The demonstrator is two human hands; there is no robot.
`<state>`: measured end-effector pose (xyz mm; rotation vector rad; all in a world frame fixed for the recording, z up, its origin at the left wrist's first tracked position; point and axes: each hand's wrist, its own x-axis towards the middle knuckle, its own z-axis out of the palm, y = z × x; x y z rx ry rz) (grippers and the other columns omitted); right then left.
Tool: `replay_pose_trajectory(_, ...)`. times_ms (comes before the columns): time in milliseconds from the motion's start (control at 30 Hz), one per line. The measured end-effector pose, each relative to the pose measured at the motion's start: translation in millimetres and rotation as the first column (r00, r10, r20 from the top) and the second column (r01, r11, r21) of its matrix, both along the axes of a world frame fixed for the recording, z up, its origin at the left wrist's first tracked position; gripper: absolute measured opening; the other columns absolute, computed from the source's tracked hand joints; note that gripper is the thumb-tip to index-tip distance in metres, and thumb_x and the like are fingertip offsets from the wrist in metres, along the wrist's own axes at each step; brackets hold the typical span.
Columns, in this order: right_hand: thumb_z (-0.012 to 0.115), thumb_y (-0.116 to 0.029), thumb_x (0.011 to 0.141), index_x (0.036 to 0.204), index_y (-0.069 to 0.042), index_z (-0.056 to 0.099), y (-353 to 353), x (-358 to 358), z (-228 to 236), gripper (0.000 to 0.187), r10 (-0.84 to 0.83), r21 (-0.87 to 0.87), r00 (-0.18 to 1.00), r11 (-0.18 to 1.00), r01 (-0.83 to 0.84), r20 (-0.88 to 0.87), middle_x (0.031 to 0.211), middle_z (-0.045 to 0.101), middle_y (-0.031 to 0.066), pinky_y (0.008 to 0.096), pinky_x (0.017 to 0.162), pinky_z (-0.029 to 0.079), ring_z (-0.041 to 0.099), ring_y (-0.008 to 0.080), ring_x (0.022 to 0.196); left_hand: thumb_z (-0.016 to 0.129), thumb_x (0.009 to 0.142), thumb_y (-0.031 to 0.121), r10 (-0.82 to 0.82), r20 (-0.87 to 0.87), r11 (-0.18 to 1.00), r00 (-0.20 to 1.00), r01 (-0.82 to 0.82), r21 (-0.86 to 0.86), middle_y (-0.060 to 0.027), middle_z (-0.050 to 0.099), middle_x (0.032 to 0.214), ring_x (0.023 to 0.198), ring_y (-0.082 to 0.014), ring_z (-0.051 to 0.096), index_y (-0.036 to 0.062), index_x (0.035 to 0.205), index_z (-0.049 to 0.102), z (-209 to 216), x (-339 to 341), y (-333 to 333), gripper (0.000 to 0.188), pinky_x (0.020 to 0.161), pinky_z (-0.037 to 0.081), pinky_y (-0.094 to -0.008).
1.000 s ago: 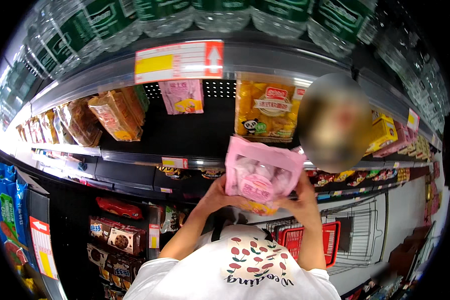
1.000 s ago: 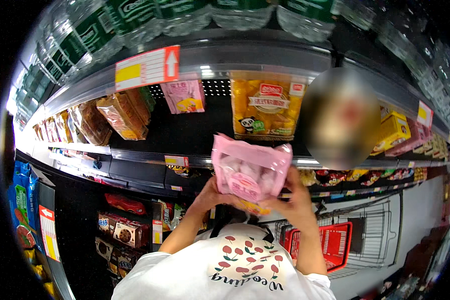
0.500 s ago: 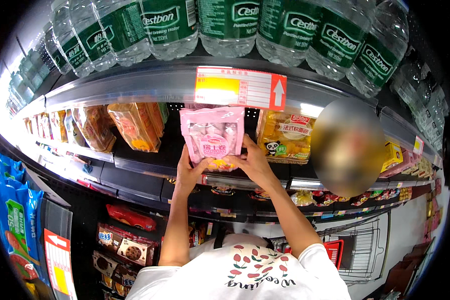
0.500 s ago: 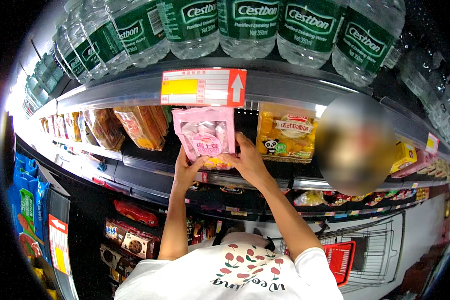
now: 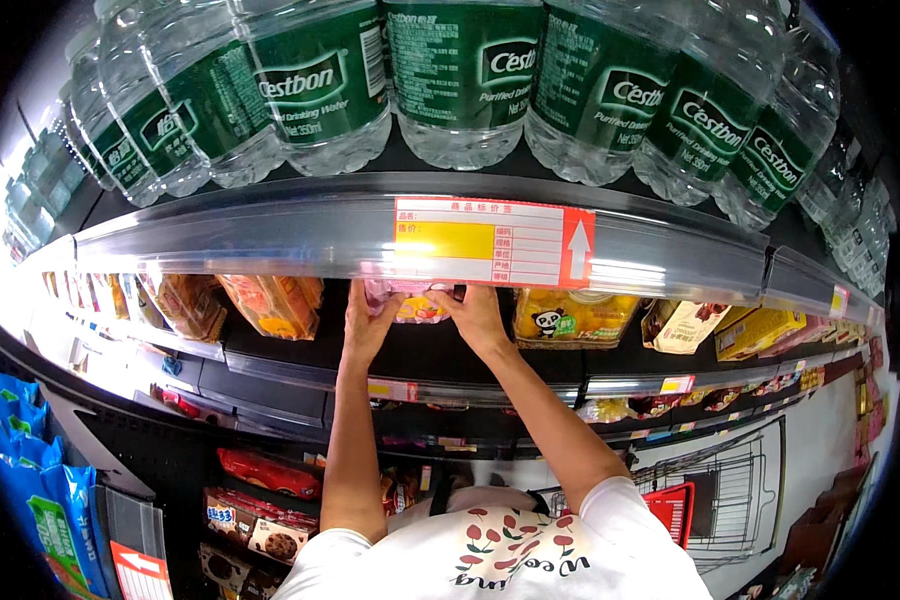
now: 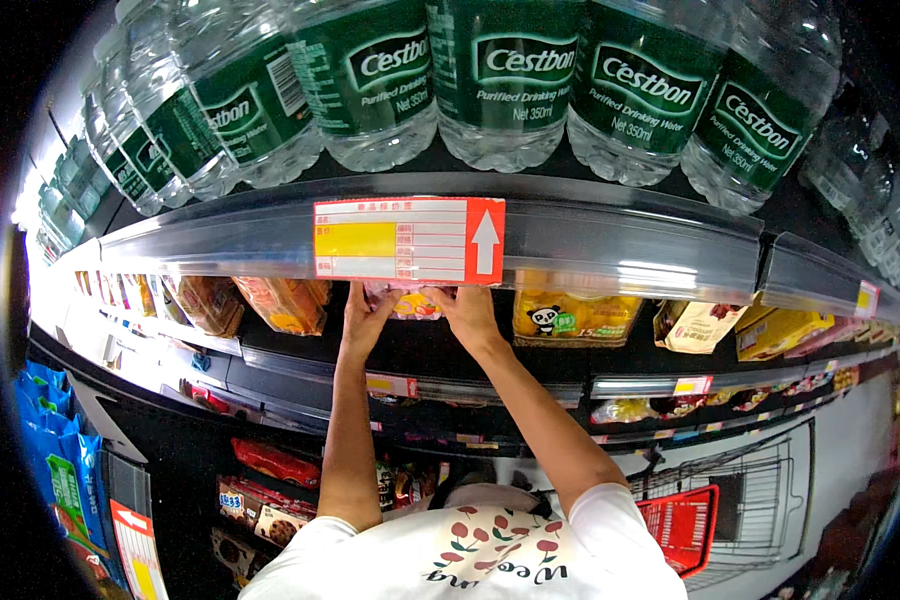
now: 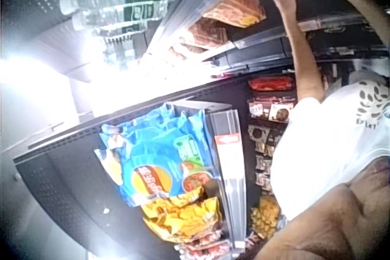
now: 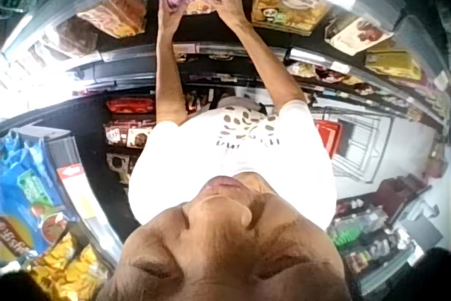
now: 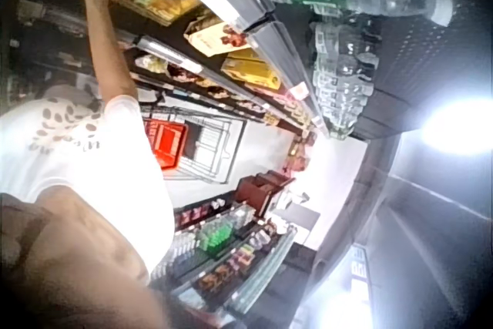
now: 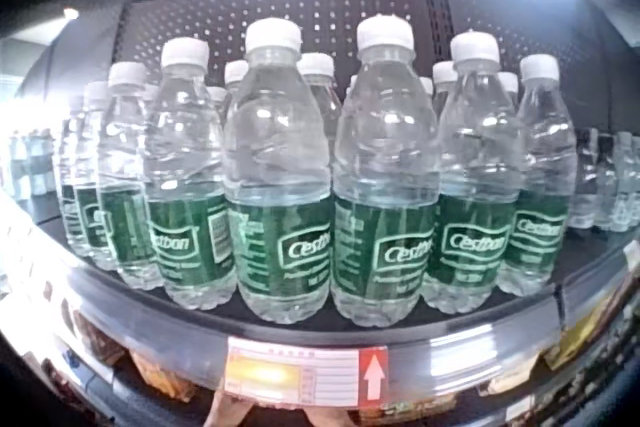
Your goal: The person wipes a supermarket shelf with a blue cloth, then repeatedly picks packaged snacks from a red shopping basket and places them onto the shelf. The person also wipes the shelf surface between placements.
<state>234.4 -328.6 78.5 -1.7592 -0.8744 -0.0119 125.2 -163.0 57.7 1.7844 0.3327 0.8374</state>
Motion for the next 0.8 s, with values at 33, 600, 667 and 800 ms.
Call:
replay_pose_trajectory(33,0.082,-0.013,0.085,0.12,0.001,0.061,0,0,-3,0.044,-0.01,-0.001,0.999,1.0,0.01,0.031,0.108,0.065,0.0129,0.0342,0.078,0.055,0.064,0.0213,0.097,0.077,0.09,0.009,0.002,0.003,1.0,1.0,-0.002,0.003,-0.0089,0.066,0.116,0.103,-0.0161,0.064,0.0015,0.134,0.052,-2,0,1,0.052,0.09,0.052,-0.0316)
replay_pose_trajectory(600,0.076,-0.016,0.088,0.14,-0.003,0.045,-7,-8,-18,0.062,-0.077,0.066,0.993,0.995,0.072,0.089,0.126,0.057,0.0229,0.0475,0.1,0.047,0.055,0.0417,0.117,0.067,0.091,0.007,0.186,0.155,0.976,0.97,-0.201,0.088,-0.0209,0.044,0.15,0.138,-0.027,0.043,-0.0017,0.154,0.033,-29,4,-8,0.072,0.115,0.035,-0.0387)
replay_pose_trajectory(667,0.074,-0.015,0.09,0.139,-0.005,0.049,-24,-17,-16,0.056,-0.1,0.032,0.989,0.995,0.097,0.111,0.131,0.057,0.0215,0.0453,0.1,0.049,0.054,0.04,0.122,0.07,0.094,0.015,0.282,0.193,0.96,0.94,-0.277,-0.051,-0.02,0.045,0.152,0.138,-0.0299,0.045,-0.0014,0.153,0.036,-23,-2,-28,0.07,0.114,0.035,-0.0426)
replay_pose_trajectory(800,0.074,-0.013,0.086,0.119,-0.003,0.063,-69,-43,-5,0.036,0.036,-0.187,0.944,0.982,0.028,0.328,0.11,0.06,0.0134,0.0422,0.095,0.051,0.058,0.0328,0.11,0.064,0.101,0.019,0.371,0.188,0.913,0.909,-0.395,0.105,-0.0152,0.06,0.134,0.124,-0.0252,0.056,-0.0012,0.134,0.057,11,-28,-91,0.039,0.105,0.042,-0.0385)
